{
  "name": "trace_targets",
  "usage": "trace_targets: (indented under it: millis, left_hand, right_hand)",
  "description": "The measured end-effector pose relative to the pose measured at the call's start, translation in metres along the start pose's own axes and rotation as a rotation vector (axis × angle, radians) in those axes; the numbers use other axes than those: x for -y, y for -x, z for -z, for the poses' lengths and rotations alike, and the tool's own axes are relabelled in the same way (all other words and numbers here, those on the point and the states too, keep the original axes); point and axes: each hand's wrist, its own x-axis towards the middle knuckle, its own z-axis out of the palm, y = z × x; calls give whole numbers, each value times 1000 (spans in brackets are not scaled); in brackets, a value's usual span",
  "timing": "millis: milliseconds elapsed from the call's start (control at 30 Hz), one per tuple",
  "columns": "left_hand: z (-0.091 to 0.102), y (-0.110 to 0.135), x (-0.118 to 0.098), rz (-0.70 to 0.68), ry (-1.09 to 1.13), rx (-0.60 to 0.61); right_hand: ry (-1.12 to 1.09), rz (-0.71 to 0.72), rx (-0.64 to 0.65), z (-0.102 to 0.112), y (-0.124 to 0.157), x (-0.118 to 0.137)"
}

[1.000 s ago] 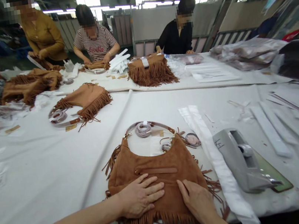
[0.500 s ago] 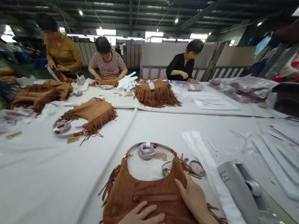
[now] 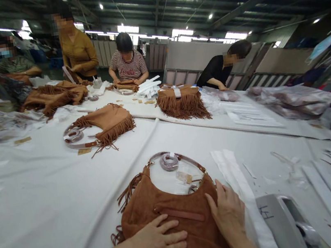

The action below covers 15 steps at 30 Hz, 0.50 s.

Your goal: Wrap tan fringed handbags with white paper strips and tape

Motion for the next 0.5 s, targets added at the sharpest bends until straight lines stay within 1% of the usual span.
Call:
trace_targets:
  millis: [33,67,133,200,267,367,433,500]
  left_hand:
    - [0,0,0,5,-4,-5]
    - [1,0,0,8,-8,-10]
    - [2,0,0,9,-13,-14]
    - [6,0,1,2,-18,-13]
    - [10,-1,2,-12,-24,-20]
    - [16,-1,3,-31,-49,-46]
    - [16,-1,4,-41,-84,-57]
    - [11,0,5,-53,-125,-79]
  right_hand:
    - [-15,43,10,2,-10,8]
    - [-44,73,69,1,-22,18]
    - [-85,78,262,-6,-48,41]
    - [-58,19,420,-21,-70,62]
    - [-11,-66,473,-38,-86,77]
    - [17,-175,538,-57,-94,84]
    - [0,-202,564,-62,-93,84]
    - [-18,-211,556,-61,-90,82]
